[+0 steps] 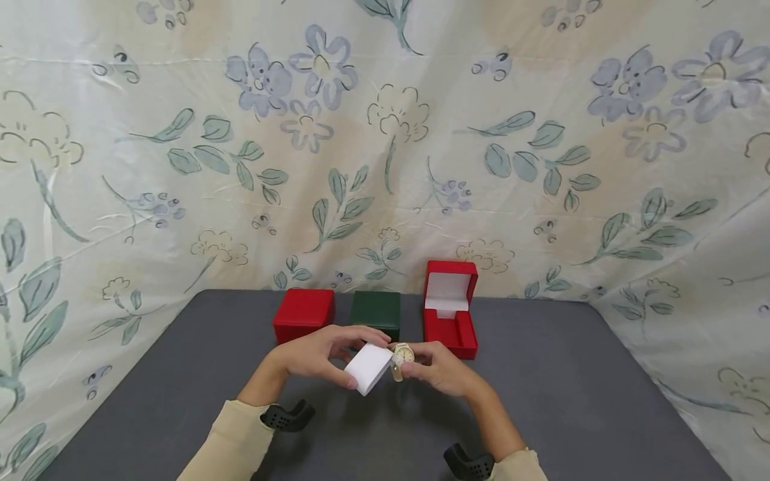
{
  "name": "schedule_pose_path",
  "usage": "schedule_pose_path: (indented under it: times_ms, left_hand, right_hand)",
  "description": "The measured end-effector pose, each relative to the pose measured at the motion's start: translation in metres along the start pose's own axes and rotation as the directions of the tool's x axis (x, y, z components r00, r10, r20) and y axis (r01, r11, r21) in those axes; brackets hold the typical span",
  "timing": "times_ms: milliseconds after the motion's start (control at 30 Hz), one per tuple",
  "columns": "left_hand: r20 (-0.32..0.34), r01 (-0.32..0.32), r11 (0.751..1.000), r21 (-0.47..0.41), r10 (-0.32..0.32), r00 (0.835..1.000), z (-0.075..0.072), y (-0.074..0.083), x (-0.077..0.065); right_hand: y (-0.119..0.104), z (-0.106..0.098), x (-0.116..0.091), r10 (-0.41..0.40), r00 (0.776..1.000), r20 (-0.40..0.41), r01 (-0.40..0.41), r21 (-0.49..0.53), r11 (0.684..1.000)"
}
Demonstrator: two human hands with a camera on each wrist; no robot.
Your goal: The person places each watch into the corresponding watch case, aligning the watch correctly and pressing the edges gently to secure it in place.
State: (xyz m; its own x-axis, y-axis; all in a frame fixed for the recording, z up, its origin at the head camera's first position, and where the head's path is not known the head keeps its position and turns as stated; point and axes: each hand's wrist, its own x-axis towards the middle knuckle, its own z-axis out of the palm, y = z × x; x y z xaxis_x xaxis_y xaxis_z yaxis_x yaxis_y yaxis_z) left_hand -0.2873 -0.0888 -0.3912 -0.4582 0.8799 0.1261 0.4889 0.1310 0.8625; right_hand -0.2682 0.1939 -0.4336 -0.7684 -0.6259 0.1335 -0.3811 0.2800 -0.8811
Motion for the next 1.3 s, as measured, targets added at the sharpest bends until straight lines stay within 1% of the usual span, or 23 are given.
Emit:
schedule_pose_path:
  times_ms: [167, 300, 400, 533, 733, 800, 933, 1033, 1133, 1233, 1300]
  left_hand:
    - [-0.004, -0.035, 0.998, -0.043, 0.035, 0.999, 0.0, -0.002, 0.0]
    - [-0.003, -0.059, 0.996, -0.063, 0.059, 0.998, 0.001, -0.002, 0.001]
    - [-0.006, -0.058, 0.996, -0.065, 0.058, 0.998, 0.001, -0.002, 0.002]
    - [-0.011, -0.062, 0.995, -0.076, 0.062, 0.998, 0.001, -0.003, 0.002]
    - [-0.008, -0.093, 0.983, -0.158, 0.093, 0.996, 0.007, -0.008, 0.006]
    - [-0.018, -0.092, 0.979, -0.181, 0.09, 0.996, 0.01, -0.009, 0.008]
    - [-0.07, -0.095, 0.973, -0.209, 0.082, 0.994, 0.013, -0.012, 0.011]
    - [-0.126, -0.1, 0.972, -0.212, 0.074, 0.989, 0.014, -0.013, 0.012]
    - [-0.186, -0.094, 0.974, -0.206, 0.055, 0.981, 0.014, -0.013, 0.012]
    - [-0.251, -0.074, 0.978, -0.194, 0.023, 0.968, 0.013, -0.013, 0.013]
    - [-0.292, -0.057, 0.981, -0.184, 0.0, 0.956, 0.012, -0.012, 0.013]
  right_hand:
    - [0.001, 0.001, -0.001, -0.023, 1.0, -0.017, 0.024, 0.029, 0.999]
    - [0.002, 0.001, -0.001, -0.007, 1.0, 0.0, 0.007, 0.059, 0.998]
    - [0.003, 0.001, -0.001, 0.016, 1.0, 0.011, -0.017, 0.074, 0.997]
    - [0.002, 0.002, 0.0, 0.028, 0.999, 0.033, -0.031, 0.093, 0.995]
    - [0.0, 0.002, 0.001, 0.028, 0.997, 0.071, -0.034, 0.076, 0.997]
    - [-0.001, 0.001, 0.001, 0.034, 0.996, 0.079, -0.039, 0.064, 0.997]
    - [-0.002, 0.0, 0.003, 0.054, 0.996, 0.077, -0.058, 0.048, 0.997]
    - [-0.003, 0.001, 0.003, 0.052, 0.998, 0.039, -0.054, 0.041, 0.998]
    - [-0.004, 0.002, 0.004, 0.017, 0.998, -0.061, -0.015, 0.031, 0.999]
    - [-0.006, 0.004, 0.006, -0.031, 0.983, -0.179, 0.034, 0.012, 0.999]
    - [-0.008, 0.005, 0.007, -0.04, 0.972, -0.234, 0.044, 0.013, 0.999]
